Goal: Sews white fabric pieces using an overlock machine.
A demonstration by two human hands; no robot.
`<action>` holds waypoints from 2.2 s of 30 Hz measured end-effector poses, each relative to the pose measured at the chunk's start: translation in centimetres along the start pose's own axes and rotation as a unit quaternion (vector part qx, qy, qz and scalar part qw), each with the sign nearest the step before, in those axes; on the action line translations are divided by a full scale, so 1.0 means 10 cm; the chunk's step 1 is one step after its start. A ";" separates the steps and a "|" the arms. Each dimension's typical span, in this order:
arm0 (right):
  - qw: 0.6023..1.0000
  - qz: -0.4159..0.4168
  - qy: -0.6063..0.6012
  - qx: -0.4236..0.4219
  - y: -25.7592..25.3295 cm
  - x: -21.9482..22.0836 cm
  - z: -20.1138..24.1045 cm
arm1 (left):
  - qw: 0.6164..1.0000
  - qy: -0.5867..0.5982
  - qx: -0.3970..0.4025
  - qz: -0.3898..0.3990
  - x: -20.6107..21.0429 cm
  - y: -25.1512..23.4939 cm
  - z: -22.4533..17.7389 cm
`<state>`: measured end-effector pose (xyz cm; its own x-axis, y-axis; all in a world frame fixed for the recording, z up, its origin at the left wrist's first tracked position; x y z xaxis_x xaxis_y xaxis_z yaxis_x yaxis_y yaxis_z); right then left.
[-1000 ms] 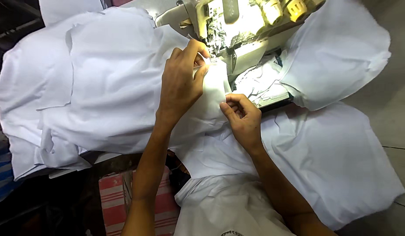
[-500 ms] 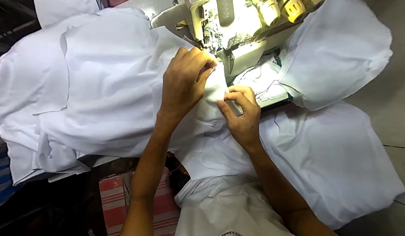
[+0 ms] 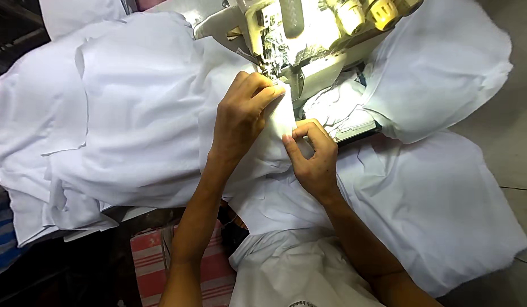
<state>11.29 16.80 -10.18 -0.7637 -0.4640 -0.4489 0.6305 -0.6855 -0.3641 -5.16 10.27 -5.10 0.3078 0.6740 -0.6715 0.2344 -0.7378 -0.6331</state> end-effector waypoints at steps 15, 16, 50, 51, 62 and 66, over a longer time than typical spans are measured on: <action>1.000 0.000 -0.011 0.014 0.02 -0.02 -0.03 | 1.000 0.014 0.016 -0.008 0.00 -0.03 -0.03; 1.000 0.000 -0.012 0.017 0.02 -0.02 -0.02 | 1.000 0.011 0.017 -0.005 0.00 -0.04 -0.03; 0.985 0.044 -0.153 0.075 -0.11 -0.09 -0.07 | 0.979 -0.142 -0.128 0.077 -0.06 0.34 -0.26; 0.984 0.042 -0.155 0.078 -0.11 -0.09 -0.07 | 0.978 -0.146 -0.127 0.080 -0.06 0.34 -0.26; 0.981 0.045 -0.168 0.081 -0.10 -0.10 -0.09 | 0.978 -0.142 -0.123 0.090 -0.07 0.41 -0.27; 0.980 0.050 -0.178 0.079 -0.11 -0.11 -0.08 | 0.975 -0.144 -0.147 0.086 -0.05 0.38 -0.30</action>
<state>11.54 18.50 -9.90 -0.7165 -0.6808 -0.1523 0.6972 -0.6913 -0.1898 -1.60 7.06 -6.01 0.1041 0.4914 -0.8647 0.4697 -0.7907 -0.3928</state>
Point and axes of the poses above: each hand's wrist, its own y-axis away from the middle knuckle, its own x-axis out of the palm, z = x × y, the point moved 2 cm from there along -y, towards the middle knuckle, and after that the axes turned 5 degrees about y, right-handed, at the moved point
